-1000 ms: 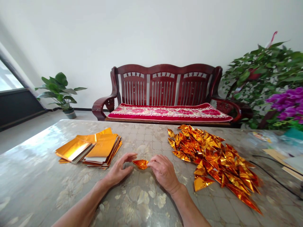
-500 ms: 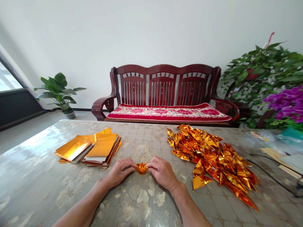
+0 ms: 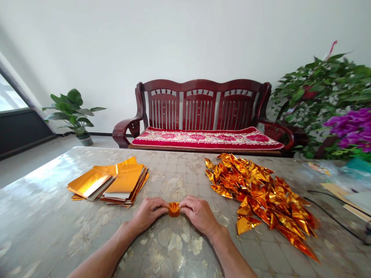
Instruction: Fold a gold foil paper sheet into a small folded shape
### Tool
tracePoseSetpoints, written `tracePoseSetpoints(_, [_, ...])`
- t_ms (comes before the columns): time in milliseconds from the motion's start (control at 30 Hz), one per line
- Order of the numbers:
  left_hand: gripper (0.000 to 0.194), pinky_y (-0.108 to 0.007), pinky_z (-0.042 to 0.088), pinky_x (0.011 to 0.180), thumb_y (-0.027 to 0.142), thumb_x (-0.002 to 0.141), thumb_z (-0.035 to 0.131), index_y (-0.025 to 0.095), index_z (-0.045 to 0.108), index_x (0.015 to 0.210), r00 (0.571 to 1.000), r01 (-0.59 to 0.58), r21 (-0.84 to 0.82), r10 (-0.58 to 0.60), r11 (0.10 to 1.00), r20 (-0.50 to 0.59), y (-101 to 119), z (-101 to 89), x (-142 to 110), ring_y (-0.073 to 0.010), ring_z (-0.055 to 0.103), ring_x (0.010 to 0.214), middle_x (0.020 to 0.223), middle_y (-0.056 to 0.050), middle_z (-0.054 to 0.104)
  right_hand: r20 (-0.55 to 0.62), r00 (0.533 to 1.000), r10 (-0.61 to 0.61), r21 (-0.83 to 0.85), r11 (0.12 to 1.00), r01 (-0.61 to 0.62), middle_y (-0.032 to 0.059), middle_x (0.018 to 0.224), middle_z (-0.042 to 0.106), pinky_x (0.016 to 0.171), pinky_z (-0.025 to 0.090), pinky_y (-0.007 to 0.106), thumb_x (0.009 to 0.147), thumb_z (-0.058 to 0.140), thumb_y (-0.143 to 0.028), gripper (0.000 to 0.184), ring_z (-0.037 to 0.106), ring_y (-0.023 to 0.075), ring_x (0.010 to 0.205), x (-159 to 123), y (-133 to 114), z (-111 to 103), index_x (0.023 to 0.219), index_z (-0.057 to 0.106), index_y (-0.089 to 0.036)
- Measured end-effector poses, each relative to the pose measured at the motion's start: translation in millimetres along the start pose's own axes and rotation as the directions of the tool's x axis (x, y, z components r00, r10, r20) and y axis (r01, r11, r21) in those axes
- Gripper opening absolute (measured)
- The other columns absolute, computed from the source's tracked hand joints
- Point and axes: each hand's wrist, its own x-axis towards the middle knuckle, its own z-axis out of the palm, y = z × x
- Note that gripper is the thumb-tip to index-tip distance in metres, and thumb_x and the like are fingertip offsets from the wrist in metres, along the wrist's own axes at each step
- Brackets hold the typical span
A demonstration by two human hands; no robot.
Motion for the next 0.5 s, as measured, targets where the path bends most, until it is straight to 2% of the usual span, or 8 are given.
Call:
tracePoseSetpoints(267, [0.012, -0.02, 0.049, 0.07, 0.024, 0.084, 0.064, 0.022, 0.075, 0.082, 0.994, 0.078, -0.026, -0.079, 0.997, -0.072, 5.1, 5.8, -0.1, -0.0138, 0.068, 0.073, 0.079, 0.001, 0.076, -0.008, 0.999, -0.037, 0.044, 0.998, 0.037, 0.001, 0.088, 0.071, 0.077, 0.051, 0.026, 0.091, 0.059, -0.024, 0.014, 0.066, 0.0156, 0.082, -0.2, -2.7, 3.0, 0.091, 0.074, -0.026])
tracePoseSetpoints(500, [0.013, -0.017, 0.047, 0.07, 0.02, 0.085, 0.063, 0.023, 0.075, 0.081, 0.997, 0.035, -0.038, -0.038, 0.999, -0.074, 9.3, 9.7, -2.6, -0.0113, 0.068, 0.073, 0.078, 0.003, 0.075, -0.007, 0.997, -0.072, 0.098, 0.993, 0.072, 0.0012, 0.087, 0.07, 0.077, 0.051, 0.026, 0.092, 0.058, -0.025, 0.015, 0.065, 0.015, 0.083, 0.4, -9.2, 6.4, 0.09, 0.073, -0.025])
